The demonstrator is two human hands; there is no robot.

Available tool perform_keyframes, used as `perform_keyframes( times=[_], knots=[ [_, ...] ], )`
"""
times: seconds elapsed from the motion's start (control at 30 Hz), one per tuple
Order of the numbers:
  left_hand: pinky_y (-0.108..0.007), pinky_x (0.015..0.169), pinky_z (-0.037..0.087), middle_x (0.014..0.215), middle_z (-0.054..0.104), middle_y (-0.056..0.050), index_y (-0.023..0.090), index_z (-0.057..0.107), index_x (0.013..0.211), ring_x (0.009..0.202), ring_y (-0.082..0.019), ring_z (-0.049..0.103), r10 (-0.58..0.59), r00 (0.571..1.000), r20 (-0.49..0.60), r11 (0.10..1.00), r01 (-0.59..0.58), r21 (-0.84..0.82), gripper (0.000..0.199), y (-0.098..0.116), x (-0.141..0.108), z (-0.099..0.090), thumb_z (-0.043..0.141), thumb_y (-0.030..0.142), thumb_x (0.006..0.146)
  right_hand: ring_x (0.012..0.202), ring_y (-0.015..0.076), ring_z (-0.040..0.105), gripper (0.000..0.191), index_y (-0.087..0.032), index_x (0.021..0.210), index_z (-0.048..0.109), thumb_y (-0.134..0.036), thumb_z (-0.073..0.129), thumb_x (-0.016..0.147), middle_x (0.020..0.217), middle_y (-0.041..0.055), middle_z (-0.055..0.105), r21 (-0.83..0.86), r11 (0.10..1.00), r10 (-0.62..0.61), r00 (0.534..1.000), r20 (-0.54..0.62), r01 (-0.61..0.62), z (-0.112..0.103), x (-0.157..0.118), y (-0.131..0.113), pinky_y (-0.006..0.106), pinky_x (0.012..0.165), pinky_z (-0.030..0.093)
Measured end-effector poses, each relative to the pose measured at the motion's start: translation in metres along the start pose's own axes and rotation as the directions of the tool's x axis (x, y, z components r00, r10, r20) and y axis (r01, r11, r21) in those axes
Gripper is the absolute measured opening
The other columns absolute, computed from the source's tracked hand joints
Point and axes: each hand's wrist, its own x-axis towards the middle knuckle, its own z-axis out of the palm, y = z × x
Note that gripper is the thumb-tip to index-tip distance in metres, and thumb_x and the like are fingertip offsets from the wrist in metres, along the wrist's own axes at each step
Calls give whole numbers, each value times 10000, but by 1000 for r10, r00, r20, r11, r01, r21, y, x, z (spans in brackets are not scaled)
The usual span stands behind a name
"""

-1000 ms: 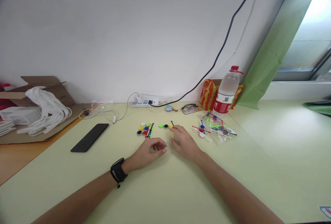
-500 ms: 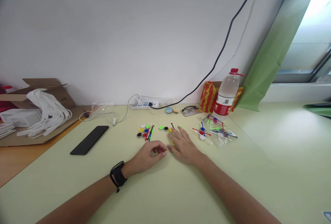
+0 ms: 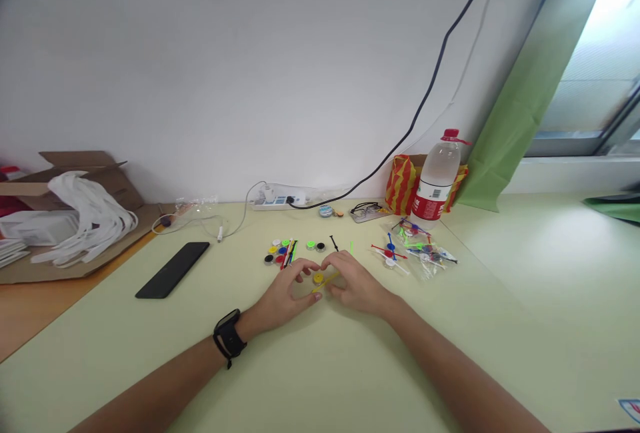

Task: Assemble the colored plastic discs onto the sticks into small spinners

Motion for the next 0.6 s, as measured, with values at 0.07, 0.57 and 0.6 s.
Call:
perform_keyframes(
  times=[0.07, 0.57, 0.6],
  knots=[
    [-374, 927, 493, 1214, 665, -57, 254, 619, 1218, 1063, -234, 610, -14, 1000, 12, 1000, 14, -12, 379, -2, 0, 1, 728, 294, 857, 1186, 266, 560, 319, -241, 1139, 641, -119, 654, 845, 1186, 81, 657, -68, 998, -7, 1000, 3, 7, -3, 0, 4, 435, 1010, 480],
    [-334, 832, 543, 1009, 747, -56, 200, 696, 1071, 880, -191, 661, -7, 997, 73, 983, 20, -182, 213, 8, 4, -2, 676, 338, 910, 739, 163, 599, 190, -199, 903, 705, -281, 540, 952, 851, 31, 709, 228, 953, 163, 971, 175, -201, -11, 8, -9, 260, 643, 461],
    [-326, 801, 545, 981, 750, -58, 192, 699, 1057, 851, -187, 660, -24, 998, 67, 980, 36, -196, 213, 6, 4, -1, 659, 353, 923, 741, 162, 602, 191, -198, 904, 711, -276, 541, 944, 862, 35, 716, 239, 947, 176, 970, 170, -214, -10, 8, -9, 257, 644, 462]
  ],
)
